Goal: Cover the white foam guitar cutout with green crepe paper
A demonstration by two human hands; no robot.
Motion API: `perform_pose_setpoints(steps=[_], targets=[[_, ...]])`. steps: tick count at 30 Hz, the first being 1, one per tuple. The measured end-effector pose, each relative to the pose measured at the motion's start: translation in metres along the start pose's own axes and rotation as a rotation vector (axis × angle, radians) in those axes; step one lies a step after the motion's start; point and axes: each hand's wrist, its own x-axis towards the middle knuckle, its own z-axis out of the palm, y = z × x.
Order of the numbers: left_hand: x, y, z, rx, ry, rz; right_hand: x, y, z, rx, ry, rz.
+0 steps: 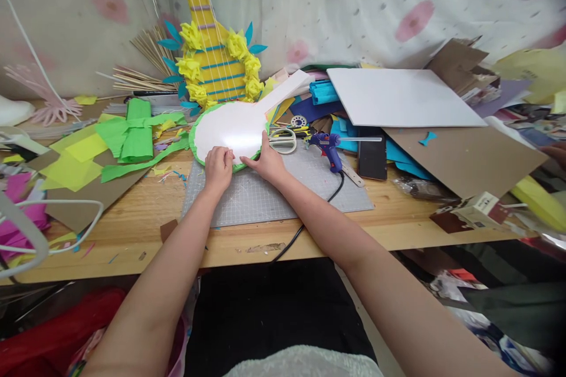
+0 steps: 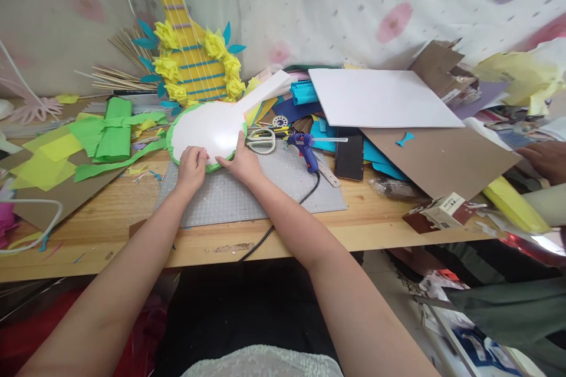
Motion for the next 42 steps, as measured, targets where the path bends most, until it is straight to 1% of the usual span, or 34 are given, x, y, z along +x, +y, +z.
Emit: perform_pose_setpoints(steps=[4,7,10,13,17,19,21,24,27,29,31,34,36,37,39,42], targets=[[0.002,-0.001,-0.004,-0.051,-0.03,-0.014,0.001,0.0,-0.003,0.017,-0.012,0.028],[0.001,-0.003,-0.011,-0.15,-0.08,-0.001,0.002,0.002,-0.008,0.048,-0.039,0.053],[-0.001,-0.006,-0.017,-0.233,-0.145,0.019,0.002,0.006,-0.012,0.091,-0.07,0.045],[-0.002,-0.005,-0.021,-0.204,-0.187,0.026,0.002,0.009,-0.012,0.111,-0.095,0.021],[-0.003,0.002,-0.022,-0.087,-0.186,0.036,0.004,0.013,-0.01,0.099,-0.087,-0.017],[-0.003,0.006,-0.022,-0.04,-0.169,0.054,0.004,0.014,-0.01,0.118,-0.087,-0.027],[-0.003,0.008,-0.022,-0.034,-0.141,0.05,0.005,0.016,-0.01,0.176,-0.111,-0.007],[-0.003,0.009,-0.021,-0.118,-0.081,-0.04,0.006,0.02,-0.011,0.312,-0.156,0.035],[-0.003,0.009,-0.021,-0.22,-0.01,-0.113,0.008,0.025,-0.011,0.438,-0.169,0.04],[-0.001,0.008,-0.022,-0.218,0.047,-0.135,0.007,0.027,-0.011,0.506,-0.164,0.017],[0.002,0.006,-0.025,-0.17,0.119,-0.175,0.004,0.027,-0.012,0.561,-0.178,-0.018],[0.006,0.001,-0.032,-0.101,0.239,-0.239,-0.003,0.022,-0.015,0.606,-0.259,-0.053],[0.007,-0.003,-0.038,-0.065,0.305,-0.256,-0.005,0.019,-0.017,0.609,-0.297,-0.062],[0.007,-0.004,-0.04,-0.051,0.327,-0.253,-0.006,0.018,-0.017,0.604,-0.294,-0.068],[0.006,-0.005,-0.043,-0.024,0.335,-0.228,-0.004,0.018,-0.016,0.589,-0.245,-0.08],[0.004,-0.006,-0.044,0.036,0.279,-0.183,0.001,0.021,-0.016,0.599,-0.116,-0.025]])
